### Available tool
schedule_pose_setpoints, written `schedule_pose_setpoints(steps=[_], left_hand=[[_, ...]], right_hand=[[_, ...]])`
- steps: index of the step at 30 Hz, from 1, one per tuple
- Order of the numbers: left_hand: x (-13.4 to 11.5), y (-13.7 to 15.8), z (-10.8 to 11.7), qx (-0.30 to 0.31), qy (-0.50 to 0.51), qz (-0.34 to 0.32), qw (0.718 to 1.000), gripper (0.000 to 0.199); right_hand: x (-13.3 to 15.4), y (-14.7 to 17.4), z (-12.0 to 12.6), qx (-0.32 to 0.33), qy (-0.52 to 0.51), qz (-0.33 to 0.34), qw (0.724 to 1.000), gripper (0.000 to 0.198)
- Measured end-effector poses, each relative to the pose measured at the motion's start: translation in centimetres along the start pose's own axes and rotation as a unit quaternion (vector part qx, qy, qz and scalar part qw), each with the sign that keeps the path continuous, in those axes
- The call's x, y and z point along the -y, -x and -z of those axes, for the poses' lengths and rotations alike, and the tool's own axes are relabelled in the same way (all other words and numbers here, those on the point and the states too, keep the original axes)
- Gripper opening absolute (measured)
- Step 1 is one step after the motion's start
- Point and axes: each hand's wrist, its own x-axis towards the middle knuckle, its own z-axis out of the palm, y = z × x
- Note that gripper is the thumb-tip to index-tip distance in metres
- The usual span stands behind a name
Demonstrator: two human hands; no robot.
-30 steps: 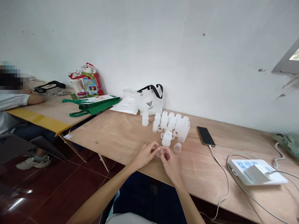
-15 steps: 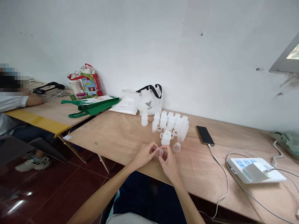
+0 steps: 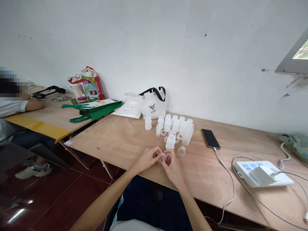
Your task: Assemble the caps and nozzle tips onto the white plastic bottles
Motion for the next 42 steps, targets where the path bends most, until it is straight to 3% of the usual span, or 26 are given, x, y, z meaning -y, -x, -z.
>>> schedule_pose_setpoints(steps=[9, 16, 20, 25, 32, 39, 42], left_hand=[[0.3, -0.3, -0.8, -0.031, -0.007, 0.014, 0.999, 0.007], [0.4, 0.4, 1.8, 0.105, 0.056, -0.015, 0.993, 0.028], [0.4, 0.4, 1.8, 0.069, 0.044, -0.005, 0.997, 0.032], [0.2, 0.0, 0.3, 0.011, -0.017, -0.023, 1.000, 0.024], [0.5, -0.1, -1.1, -0.035, -0.032, 0.002, 0.999, 0.022], [0.1, 0.2, 1.0, 0.052, 0.006, -0.022, 0.998, 0.031], [0.1, 0.1, 1.3, 0.047, 0.007, -0.033, 0.998, 0.030]], right_hand=[[0.2, 0.1, -0.1, -0.006, 0.025, 0.012, 1.000, 0.022], [0.6, 0.1, -0.2, 0.007, 0.004, -0.001, 1.000, 0.025], [0.5, 0.1, -0.1, 0.015, 0.002, 0.000, 1.000, 0.024], [0.2, 0.2, -0.1, -0.011, 0.030, 0.017, 0.999, 0.022], [0.2, 0.3, -0.1, -0.018, 0.077, 0.026, 0.997, 0.017], [0.8, 0.2, -0.1, -0.019, 0.047, 0.024, 0.998, 0.021], [0.6, 0.3, -0.1, 0.007, 0.039, 0.026, 0.999, 0.024]])
